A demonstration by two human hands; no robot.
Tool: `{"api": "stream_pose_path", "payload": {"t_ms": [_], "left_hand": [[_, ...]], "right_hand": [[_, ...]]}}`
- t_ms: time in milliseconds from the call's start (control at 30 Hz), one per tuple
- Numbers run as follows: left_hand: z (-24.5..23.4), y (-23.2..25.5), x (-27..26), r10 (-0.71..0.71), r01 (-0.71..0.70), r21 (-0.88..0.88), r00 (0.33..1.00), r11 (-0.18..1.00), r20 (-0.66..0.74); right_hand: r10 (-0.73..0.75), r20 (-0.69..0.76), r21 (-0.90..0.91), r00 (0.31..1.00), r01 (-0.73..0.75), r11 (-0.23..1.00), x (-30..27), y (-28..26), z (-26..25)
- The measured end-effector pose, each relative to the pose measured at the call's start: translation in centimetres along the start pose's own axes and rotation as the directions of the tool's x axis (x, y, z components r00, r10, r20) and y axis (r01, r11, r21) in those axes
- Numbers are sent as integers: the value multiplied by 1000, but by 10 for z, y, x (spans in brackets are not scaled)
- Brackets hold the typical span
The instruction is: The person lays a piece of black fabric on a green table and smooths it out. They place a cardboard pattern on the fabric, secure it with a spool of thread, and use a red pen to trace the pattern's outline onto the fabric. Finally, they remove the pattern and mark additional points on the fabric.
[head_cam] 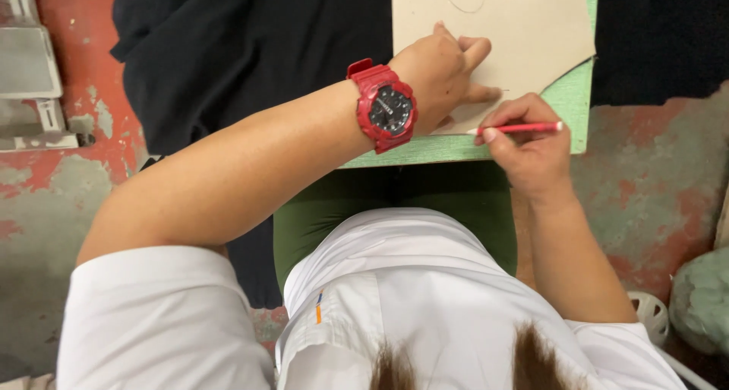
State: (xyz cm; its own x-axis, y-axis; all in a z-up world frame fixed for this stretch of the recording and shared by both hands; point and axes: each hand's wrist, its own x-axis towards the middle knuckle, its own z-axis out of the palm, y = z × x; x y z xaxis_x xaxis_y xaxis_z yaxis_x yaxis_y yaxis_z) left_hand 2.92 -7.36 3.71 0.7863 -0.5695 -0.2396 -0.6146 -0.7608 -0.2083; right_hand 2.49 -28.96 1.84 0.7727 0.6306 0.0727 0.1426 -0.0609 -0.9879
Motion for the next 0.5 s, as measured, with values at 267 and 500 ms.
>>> {"api": "stream_pose_path", "payload": {"t_ms": [267, 500], "left_hand": [[28, -17, -15, -95, 59, -109, 927, 992, -364], [22, -50, -60, -220, 5, -727, 955, 686, -201]], "right_hand": [[-3, -130, 376, 992, 52, 925, 35, 24, 46], [113, -67, 341, 991, -83, 936, 38, 28, 42]]}}
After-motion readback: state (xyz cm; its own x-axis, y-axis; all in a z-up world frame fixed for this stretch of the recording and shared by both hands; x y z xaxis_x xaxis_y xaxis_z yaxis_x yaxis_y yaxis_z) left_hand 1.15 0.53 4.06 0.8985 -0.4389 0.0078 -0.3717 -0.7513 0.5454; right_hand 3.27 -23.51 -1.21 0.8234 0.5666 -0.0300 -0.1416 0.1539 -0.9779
